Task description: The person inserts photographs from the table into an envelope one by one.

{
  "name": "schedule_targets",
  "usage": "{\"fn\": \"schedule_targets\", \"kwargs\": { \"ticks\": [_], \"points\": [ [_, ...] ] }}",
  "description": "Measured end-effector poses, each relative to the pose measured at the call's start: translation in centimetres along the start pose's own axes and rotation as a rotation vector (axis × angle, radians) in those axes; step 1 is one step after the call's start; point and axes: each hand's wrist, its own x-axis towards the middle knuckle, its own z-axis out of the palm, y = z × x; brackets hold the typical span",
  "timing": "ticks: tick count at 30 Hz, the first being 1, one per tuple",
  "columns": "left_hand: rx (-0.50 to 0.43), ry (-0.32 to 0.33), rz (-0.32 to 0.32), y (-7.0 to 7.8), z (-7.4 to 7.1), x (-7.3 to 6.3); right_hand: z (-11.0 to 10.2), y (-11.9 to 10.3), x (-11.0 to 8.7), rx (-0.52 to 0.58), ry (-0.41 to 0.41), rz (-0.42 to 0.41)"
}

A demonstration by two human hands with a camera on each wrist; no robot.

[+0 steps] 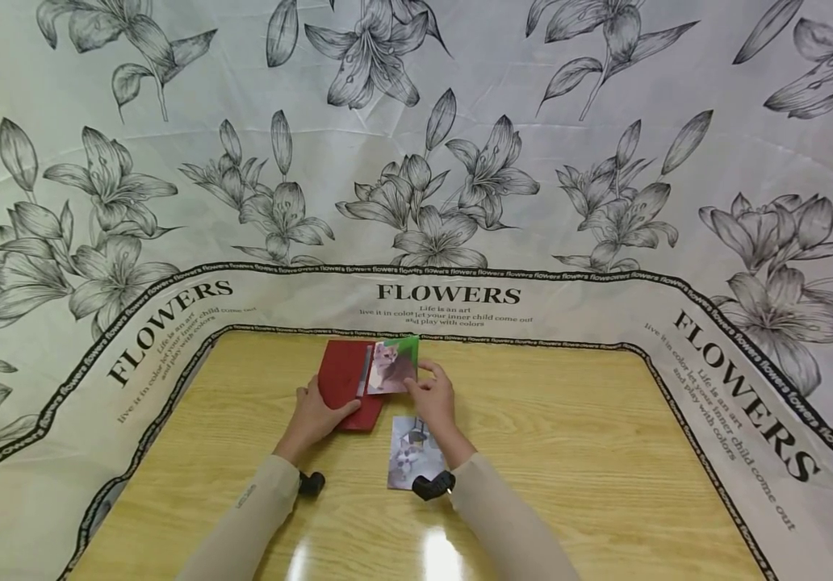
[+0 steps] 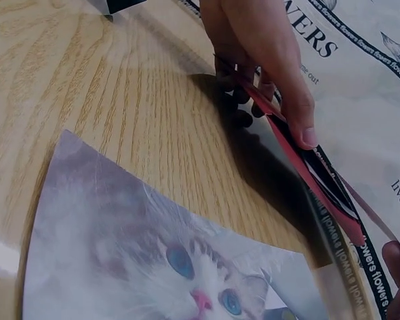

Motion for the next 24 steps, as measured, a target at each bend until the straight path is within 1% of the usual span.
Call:
{"fn": "schedule_targets", "kwargs": {
  "ticks": [5,11,14,20,24],
  "points": [
    [0.006,0.001,0.001,0.0,0.0,0.1,0.6,0.3,0.2,-0.011,0.004,0.026],
    [0.013,-0.001,-0.012,0.0,0.1,0.0,1.2,0.6,0.4,-0.033,-0.018,0.032],
    [0.014,-0.003,-0.013,0.1,0.1,-0.1,1.5,0.6,0.4,-0.048,-0.026,0.034],
    [0.017,0.001,-0.012,0.1,0.0,-0.1,2.1,0.2,0.2,-0.041,-0.034,0.044],
    [0.009,-0.001,-0.015,0.1,0.0,-0.2,2.4,0.1,0.1,-0.076,-0.022,0.056]
  ]
}}
